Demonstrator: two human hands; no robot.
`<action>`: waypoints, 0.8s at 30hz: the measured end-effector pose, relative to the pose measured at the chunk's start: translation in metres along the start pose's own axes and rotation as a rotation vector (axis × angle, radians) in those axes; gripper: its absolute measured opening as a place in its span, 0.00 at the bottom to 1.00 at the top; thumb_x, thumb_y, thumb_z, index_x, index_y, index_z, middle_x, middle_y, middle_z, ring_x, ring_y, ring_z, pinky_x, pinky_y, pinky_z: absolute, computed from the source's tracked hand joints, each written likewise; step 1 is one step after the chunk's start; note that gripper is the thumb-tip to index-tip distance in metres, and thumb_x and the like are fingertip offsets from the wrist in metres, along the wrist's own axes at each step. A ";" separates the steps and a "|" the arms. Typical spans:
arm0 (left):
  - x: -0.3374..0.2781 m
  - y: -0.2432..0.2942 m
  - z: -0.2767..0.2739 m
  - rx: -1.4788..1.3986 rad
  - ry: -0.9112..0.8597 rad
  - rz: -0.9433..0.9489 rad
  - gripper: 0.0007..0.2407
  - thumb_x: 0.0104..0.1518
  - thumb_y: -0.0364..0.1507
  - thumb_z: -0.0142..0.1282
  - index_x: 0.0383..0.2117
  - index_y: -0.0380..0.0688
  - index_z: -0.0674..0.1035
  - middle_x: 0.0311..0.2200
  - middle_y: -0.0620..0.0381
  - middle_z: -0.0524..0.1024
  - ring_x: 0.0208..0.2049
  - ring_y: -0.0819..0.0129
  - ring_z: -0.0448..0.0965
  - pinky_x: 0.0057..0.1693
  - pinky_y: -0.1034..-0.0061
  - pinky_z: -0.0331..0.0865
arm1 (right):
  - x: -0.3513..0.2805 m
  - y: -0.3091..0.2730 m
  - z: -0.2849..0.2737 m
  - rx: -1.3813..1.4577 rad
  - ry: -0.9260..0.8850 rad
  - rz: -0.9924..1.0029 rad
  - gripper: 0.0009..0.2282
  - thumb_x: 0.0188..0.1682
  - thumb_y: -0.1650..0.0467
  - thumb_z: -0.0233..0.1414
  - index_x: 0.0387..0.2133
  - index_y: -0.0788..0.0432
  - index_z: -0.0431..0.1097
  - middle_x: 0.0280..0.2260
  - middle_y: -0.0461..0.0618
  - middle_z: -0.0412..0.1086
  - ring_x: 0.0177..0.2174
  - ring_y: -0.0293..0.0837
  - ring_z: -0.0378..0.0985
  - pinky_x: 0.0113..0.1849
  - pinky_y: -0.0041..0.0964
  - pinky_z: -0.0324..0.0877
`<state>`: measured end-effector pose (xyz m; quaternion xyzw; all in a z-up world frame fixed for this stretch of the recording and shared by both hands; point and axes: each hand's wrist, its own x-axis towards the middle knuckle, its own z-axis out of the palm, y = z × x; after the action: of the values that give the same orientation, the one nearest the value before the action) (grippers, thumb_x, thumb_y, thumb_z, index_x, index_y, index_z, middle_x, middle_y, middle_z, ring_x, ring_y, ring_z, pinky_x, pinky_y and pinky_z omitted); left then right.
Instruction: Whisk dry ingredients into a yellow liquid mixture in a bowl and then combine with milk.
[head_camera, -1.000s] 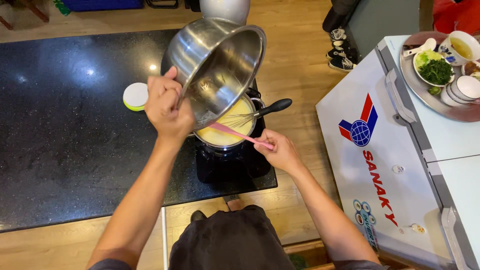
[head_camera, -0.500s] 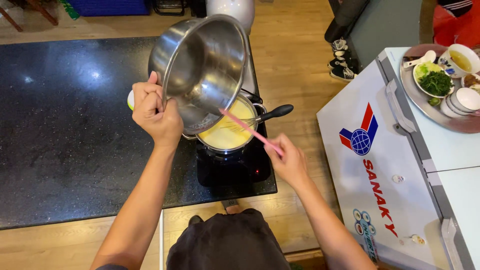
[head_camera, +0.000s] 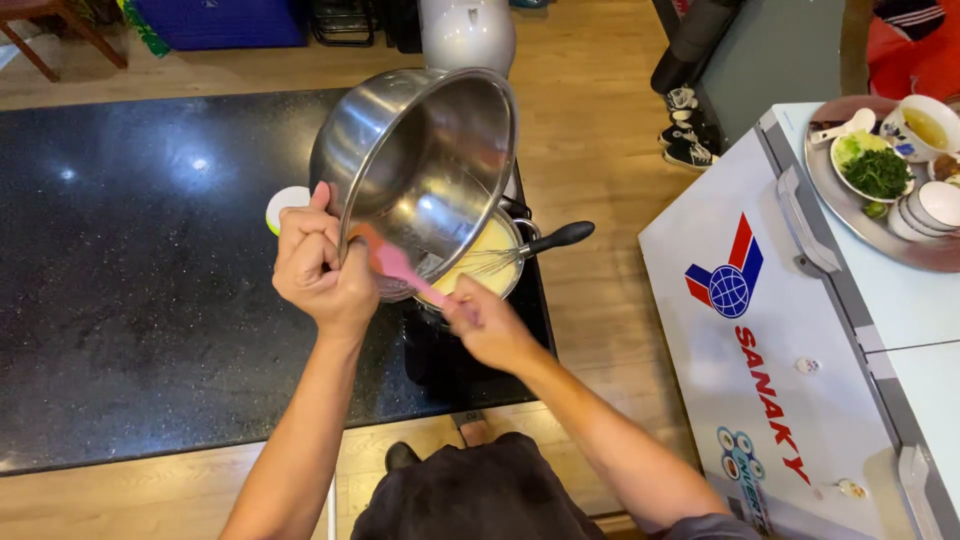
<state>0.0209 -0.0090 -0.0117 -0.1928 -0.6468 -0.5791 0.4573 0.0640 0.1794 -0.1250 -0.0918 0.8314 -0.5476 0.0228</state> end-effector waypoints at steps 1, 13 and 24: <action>-0.001 -0.003 -0.001 0.000 0.004 -0.011 0.15 0.47 0.09 0.50 0.17 0.38 0.58 0.28 0.54 0.65 0.33 0.68 0.68 0.70 0.56 0.69 | 0.000 0.000 0.014 0.267 -0.082 0.071 0.04 0.57 0.70 0.51 0.36 0.55 0.63 0.21 0.49 0.66 0.18 0.40 0.64 0.20 0.37 0.58; 0.013 -0.019 -0.017 0.090 0.113 0.013 0.20 0.62 0.16 0.62 0.18 0.38 0.60 0.30 0.53 0.68 0.37 0.67 0.68 0.69 0.57 0.67 | -0.055 -0.032 -0.078 -0.401 0.390 0.021 0.06 0.53 0.67 0.54 0.34 0.57 0.68 0.25 0.54 0.73 0.26 0.51 0.77 0.29 0.47 0.69; 0.006 -0.012 -0.002 0.096 0.009 0.022 0.20 0.57 0.13 0.62 0.17 0.38 0.60 0.27 0.54 0.67 0.34 0.66 0.69 0.67 0.59 0.72 | -0.015 -0.033 -0.094 -0.676 0.395 -0.054 0.06 0.51 0.66 0.53 0.32 0.53 0.66 0.28 0.54 0.74 0.31 0.62 0.77 0.28 0.58 0.67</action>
<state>0.0091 -0.0159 -0.0141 -0.1752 -0.6694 -0.5433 0.4754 0.0701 0.2545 -0.0582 -0.0088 0.9505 -0.2506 -0.1837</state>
